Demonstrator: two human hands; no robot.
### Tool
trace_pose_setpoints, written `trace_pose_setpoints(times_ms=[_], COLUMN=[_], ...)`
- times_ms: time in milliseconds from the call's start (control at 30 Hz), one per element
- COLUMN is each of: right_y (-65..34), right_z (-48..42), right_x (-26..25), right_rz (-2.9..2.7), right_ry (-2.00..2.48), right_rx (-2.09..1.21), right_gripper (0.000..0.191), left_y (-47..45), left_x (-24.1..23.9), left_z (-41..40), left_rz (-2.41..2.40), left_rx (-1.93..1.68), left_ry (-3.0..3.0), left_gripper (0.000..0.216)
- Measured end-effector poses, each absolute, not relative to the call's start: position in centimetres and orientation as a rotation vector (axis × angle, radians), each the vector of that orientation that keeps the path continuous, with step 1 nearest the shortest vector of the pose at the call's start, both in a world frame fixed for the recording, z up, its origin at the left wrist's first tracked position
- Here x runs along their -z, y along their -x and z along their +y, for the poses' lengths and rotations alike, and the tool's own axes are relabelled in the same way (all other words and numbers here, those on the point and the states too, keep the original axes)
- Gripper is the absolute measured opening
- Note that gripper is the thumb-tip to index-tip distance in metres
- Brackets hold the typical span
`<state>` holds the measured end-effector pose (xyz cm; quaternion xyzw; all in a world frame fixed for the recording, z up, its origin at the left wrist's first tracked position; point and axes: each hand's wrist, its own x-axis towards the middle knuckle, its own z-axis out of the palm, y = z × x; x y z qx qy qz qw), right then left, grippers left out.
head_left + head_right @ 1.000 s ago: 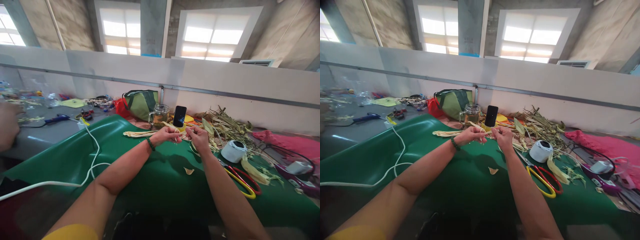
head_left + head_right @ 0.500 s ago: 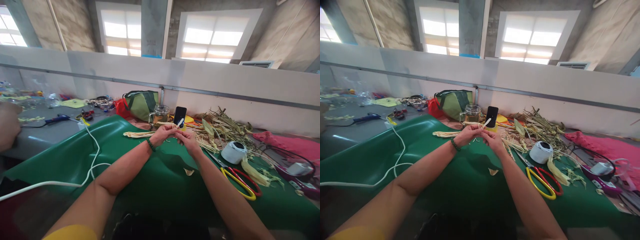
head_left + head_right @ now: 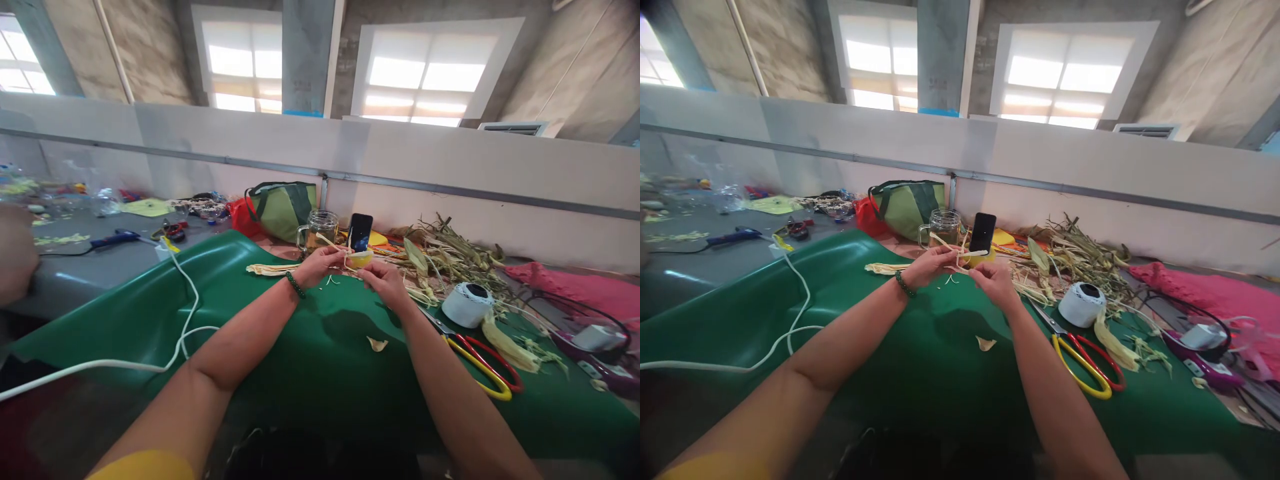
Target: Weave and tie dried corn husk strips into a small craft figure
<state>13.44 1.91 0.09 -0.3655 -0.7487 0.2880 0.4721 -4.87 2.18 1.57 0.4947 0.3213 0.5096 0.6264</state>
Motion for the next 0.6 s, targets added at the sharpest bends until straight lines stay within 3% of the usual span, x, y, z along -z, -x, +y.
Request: trace_pose_setpoints(times_ms=[333, 600], right_y=[-11.6, -11.5], right_z=[2.0, 2.6], right_x=[1.3, -0.5], right_rz=[-2.016, -2.262], right_ry=[0.875, 1.076], right_rx=[-0.566, -0.135], right_gripper=[0.052, 0.044], left_y=[4.1, 4.4], left_x=[-0.6, -0.5], left_z=[2.7, 3.1], left_rz=[0.694, 0.841], left_rx=[-1.259, -1.328], left_ry=[-1.175, -1.072], left_gripper=[0.036, 0.030])
